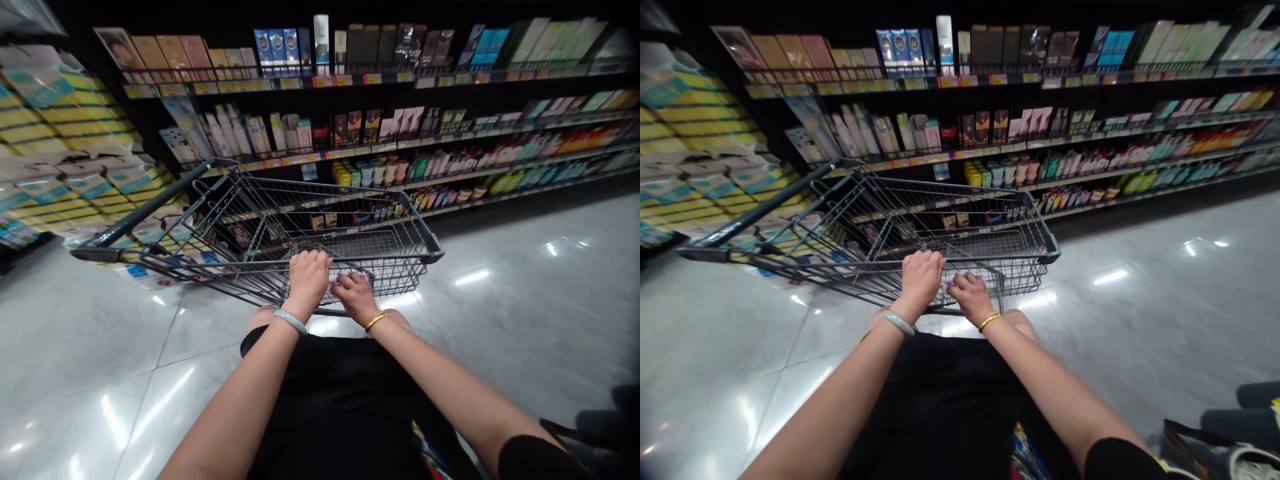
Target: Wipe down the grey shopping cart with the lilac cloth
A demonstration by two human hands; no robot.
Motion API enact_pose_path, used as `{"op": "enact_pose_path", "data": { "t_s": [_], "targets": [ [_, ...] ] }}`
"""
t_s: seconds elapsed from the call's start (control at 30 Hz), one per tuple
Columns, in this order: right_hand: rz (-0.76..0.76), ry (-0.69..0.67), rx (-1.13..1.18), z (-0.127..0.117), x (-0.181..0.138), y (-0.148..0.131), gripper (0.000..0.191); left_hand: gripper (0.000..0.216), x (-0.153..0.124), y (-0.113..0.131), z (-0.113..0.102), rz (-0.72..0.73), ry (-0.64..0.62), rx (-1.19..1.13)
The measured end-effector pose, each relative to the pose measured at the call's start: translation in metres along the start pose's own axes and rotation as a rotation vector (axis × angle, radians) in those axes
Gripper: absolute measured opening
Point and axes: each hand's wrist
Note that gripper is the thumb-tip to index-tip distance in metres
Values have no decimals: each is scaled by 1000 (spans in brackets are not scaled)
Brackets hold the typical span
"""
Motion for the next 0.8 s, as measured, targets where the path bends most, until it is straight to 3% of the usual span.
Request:
{"op": "enact_pose_path", "data": {
  "t_s": [0.17,0.33,0.47,0.57,0.67,0.8],
  "targets": [
    [-12,129,5,-18,29,-5,20,36,-2,-3,-2,-8,2,-46],
    [-86,35,8,-9,6,-2,15,31,-3,-13,-4,59,-14,-141],
    [-57,105,15,-22,16,-11,18,33,0,-34,-13,90,-10,-241],
    [-75,219,37,-40,49,-21,23,36,1,-59,-20,-39,36,-160],
    [-57,232,20,-44,74,-27,27,43,-3,-83,-24,-144,14,-19],
    [-98,237,-14,-29,69,-31,22,50,-9,-94,-25,-111,-27,105]
  ]
}}
Point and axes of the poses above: each hand's wrist, its own x-axis towards the middle knuckle, its own z-axis out of the palm, y = z × x, and after that the axes turned 10 degrees about y, right-handed
